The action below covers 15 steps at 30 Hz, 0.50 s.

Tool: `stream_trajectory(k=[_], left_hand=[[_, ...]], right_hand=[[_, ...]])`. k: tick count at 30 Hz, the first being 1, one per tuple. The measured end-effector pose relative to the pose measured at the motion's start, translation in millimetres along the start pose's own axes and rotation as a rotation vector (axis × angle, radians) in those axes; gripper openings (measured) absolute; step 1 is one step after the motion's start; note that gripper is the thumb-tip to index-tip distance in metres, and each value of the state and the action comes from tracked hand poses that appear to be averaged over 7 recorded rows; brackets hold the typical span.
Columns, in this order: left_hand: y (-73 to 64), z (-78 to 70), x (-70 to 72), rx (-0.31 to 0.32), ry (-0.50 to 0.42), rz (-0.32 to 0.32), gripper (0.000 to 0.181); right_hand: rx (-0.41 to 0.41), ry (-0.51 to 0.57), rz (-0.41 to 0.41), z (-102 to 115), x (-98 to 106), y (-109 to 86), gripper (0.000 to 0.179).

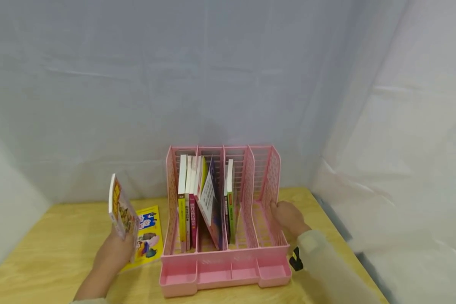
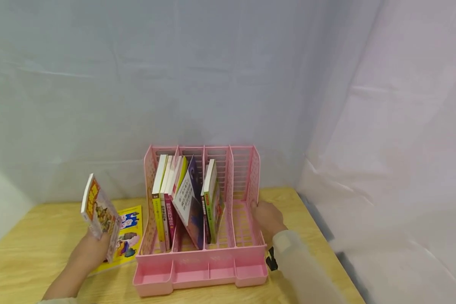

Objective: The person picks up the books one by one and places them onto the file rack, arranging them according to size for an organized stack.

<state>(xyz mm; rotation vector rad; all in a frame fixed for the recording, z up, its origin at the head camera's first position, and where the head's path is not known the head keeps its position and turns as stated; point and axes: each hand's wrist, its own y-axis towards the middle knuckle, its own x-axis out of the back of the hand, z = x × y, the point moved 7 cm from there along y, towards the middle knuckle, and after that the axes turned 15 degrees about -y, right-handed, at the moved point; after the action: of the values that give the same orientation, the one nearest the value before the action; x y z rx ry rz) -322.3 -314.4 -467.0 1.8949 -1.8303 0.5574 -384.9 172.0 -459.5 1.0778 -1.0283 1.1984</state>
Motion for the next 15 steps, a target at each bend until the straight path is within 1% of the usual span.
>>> stream_trajectory(k=[2, 4, 6, 9, 15], left_hand=[[-1.2, -0.3, 0.5, -0.004, 0.006, -0.005, 0.062], [-1.8, -1.1, 0.9, -0.015, 0.014, -0.012, 0.062], [-2.4, -2.6, 1.4, -0.027, 0.025, -0.021, 0.062], [-3.7, -2.2, 1.3, -0.029, 0.029, -0.023, 0.061], [-5.5, 3.1, 1.4, 0.001, 0.004, -0.014, 0.062]], right_hand=[[-0.011, -0.017, 0.029, 3.7, -4.2, -3.8, 0.060], [-0.003, -0.058, 0.045, 7.8, -7.2, -6.7, 0.057], [0.004, -0.102, 0.049, 11.7, -7.1, -9.3, 0.055], [0.026, -0.151, 0.047, 16.2, -3.7, -12.3, 0.051], [0.013, -0.125, 0.060, 18.3, -0.4, -15.3, 0.049]])
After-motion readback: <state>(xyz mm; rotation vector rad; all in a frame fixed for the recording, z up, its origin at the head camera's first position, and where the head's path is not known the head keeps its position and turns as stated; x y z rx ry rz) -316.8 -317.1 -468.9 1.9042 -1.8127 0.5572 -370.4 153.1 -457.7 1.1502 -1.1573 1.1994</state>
